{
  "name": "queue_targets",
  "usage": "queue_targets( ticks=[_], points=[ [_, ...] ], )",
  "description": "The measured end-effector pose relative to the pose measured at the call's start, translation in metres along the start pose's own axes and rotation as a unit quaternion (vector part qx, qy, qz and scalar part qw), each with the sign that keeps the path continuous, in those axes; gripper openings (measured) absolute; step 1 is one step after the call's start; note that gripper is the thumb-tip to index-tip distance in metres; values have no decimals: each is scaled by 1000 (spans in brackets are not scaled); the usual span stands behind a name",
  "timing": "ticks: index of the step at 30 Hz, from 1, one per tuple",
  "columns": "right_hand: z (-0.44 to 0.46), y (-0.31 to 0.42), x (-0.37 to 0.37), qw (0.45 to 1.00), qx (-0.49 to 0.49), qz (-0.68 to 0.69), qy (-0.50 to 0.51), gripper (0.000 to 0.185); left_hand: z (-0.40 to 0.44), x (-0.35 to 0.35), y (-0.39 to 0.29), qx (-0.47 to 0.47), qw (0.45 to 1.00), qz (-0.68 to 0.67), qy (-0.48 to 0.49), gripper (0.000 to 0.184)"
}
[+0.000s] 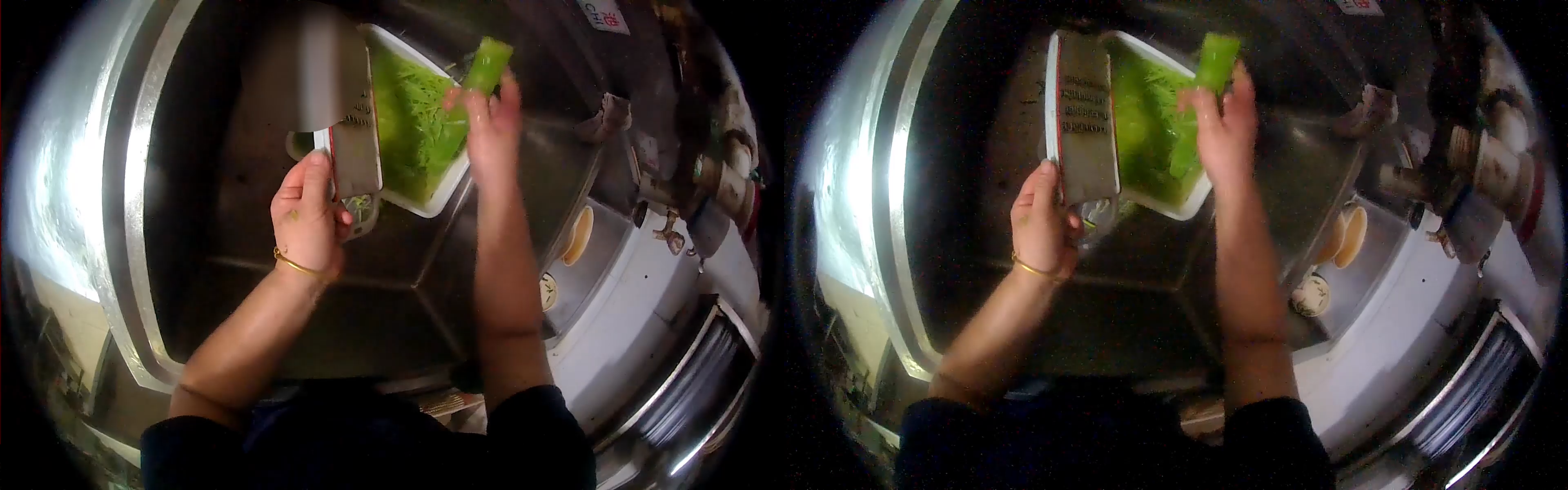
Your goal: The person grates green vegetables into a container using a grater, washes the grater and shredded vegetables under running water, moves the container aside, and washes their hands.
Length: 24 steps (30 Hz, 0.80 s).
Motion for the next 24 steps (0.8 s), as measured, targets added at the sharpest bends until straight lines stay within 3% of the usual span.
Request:
queue_targets(
  ticks=[3,6,10,14,16,18,20,21,22,24],
  points=[
    [14,-2,0,992,89,62,63,40,-4,0,5,-30,999,19,3,25],
    [16,-13,-1,991,52,32,115,46,-3,6,0,-39,999,19,3,24],
    [6,-11,7,982,-28,-147,119,47,-7,7,-1,-46,999,9,21,25],
    [-38,43,21,908,71,-378,166,55,-7,5,-1,-43,998,-9,45,29],
    [-67,56,37,904,61,-379,187,56,-7,3,1,-35,999,-2,41,30],
    [-83,53,47,915,35,-367,162,52,-8,4,6,-24,998,31,51,30],
    [-59,47,43,925,93,-357,95,49,-19,9,18,-10,993,89,71,31],
    [-41,37,36,925,20,-377,40,46,-24,9,19,-35,990,99,94,31],
    [-27,44,31,932,113,-343,35,44,-25,9,21,-33,990,93,97,31],
    [-37,41,34,925,19,-375,57,48,-19,11,19,-24,992,77,102,31]
  ],
)
Point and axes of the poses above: each hand's wrist, its own z-axis towards the middle knuckle, its own x-axis out of the palm, y = z × x, the point moved 1 cm from there along z, towards the middle knuckle, and after that the axes turned 10 degrees about y, right-handed, at the moved point
